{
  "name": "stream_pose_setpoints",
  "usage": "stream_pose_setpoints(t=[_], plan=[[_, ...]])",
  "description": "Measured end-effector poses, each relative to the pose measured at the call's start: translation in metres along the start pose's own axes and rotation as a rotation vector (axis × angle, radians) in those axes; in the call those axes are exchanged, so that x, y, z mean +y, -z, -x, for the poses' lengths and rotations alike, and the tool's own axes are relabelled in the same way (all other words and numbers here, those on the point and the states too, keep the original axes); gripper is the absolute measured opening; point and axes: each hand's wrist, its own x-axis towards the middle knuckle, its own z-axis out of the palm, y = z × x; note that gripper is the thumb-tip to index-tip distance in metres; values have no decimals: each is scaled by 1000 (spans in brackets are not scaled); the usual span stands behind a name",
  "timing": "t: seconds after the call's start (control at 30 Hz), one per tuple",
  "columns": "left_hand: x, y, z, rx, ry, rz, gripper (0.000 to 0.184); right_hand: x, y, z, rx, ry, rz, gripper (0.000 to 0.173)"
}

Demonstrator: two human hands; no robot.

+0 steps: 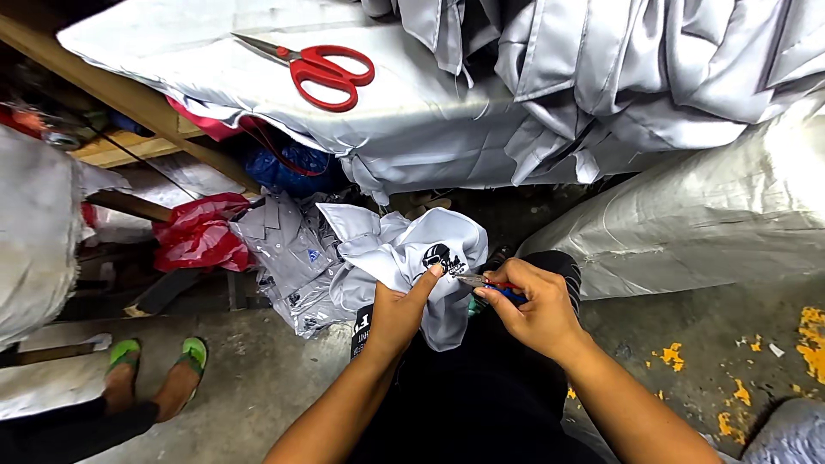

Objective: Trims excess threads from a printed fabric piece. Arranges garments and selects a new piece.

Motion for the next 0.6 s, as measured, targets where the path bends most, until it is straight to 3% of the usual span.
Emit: stream_pose_setpoints(t=[0.27, 0.6], plan=[[5, 5, -3, -34, -8, -7, 21, 6, 18, -12, 132, 181, 125, 23], [8, 8, -2, -51, 16, -46, 22, 6, 18, -17, 106, 241, 115, 22]])
